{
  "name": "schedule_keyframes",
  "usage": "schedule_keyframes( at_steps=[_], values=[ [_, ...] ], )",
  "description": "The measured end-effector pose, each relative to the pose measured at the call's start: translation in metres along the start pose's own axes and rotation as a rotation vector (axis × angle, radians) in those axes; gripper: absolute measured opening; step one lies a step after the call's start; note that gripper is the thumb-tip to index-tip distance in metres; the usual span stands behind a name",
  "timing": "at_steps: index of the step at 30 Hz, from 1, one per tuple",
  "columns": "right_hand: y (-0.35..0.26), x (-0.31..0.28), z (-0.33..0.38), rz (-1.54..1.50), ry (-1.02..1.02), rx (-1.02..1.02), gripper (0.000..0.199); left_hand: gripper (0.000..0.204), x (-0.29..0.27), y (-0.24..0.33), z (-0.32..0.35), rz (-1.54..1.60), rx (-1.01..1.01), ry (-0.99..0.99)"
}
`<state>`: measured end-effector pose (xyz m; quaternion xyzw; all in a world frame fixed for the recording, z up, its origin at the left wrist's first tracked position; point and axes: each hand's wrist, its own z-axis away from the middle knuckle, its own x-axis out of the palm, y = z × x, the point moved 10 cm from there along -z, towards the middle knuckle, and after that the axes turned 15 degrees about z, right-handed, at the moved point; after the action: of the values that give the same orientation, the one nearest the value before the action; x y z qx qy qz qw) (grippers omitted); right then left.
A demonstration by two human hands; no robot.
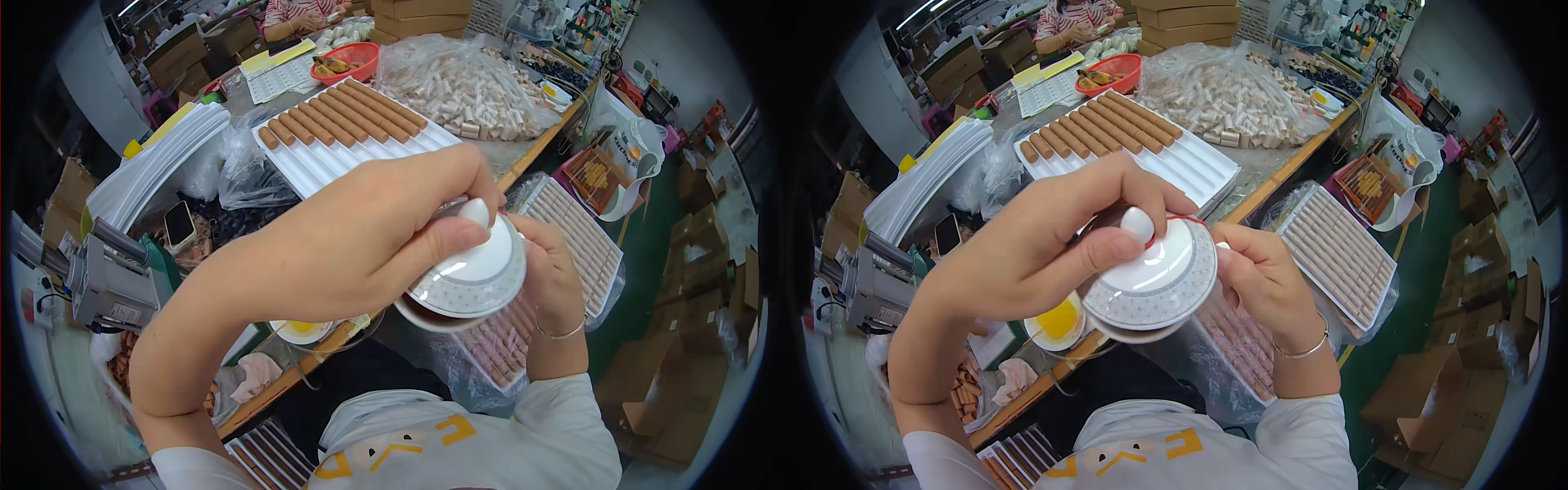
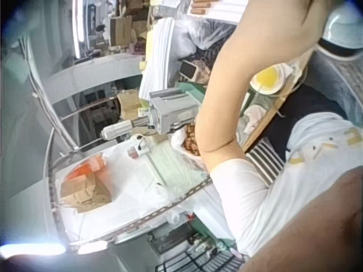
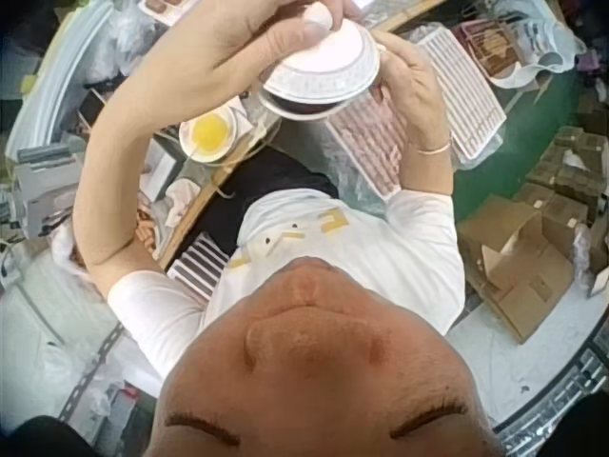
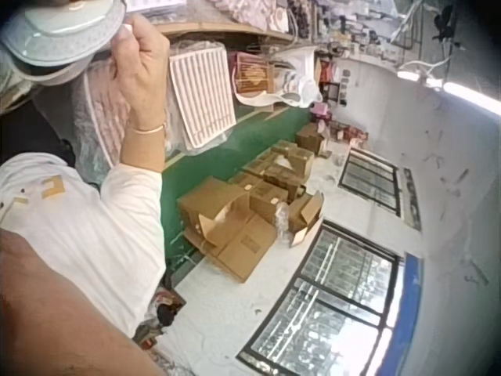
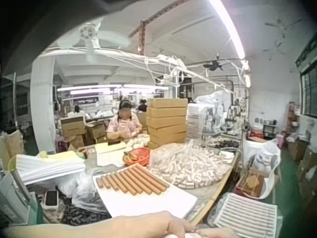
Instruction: Apply adhesive to circular components and assemble them into vertical stacks for packaging or further processing.
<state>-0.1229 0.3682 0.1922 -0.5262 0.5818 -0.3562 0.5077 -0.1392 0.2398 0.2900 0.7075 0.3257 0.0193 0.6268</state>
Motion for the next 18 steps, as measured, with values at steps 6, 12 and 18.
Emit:
schedule_keyframes(
  at_steps=[6,12,18],
  values=[
    [0.015,-0.010,-0.001,0.034,0.038,0.043,0.029,0.010,0.006,-0.009,-0.008,-0.167,0.185,-0.010],
    [0.035,-0.023,-0.002,0.041,0.072,0.082,0.029,0.009,0.011,-0.030,-0.016,-0.101,0.094,-0.102],
    [0.057,-0.038,-0.006,0.067,0.145,0.135,0.030,0.031,0.001,-0.056,-0.020,-0.203,0.162,0.094]
  ],
)
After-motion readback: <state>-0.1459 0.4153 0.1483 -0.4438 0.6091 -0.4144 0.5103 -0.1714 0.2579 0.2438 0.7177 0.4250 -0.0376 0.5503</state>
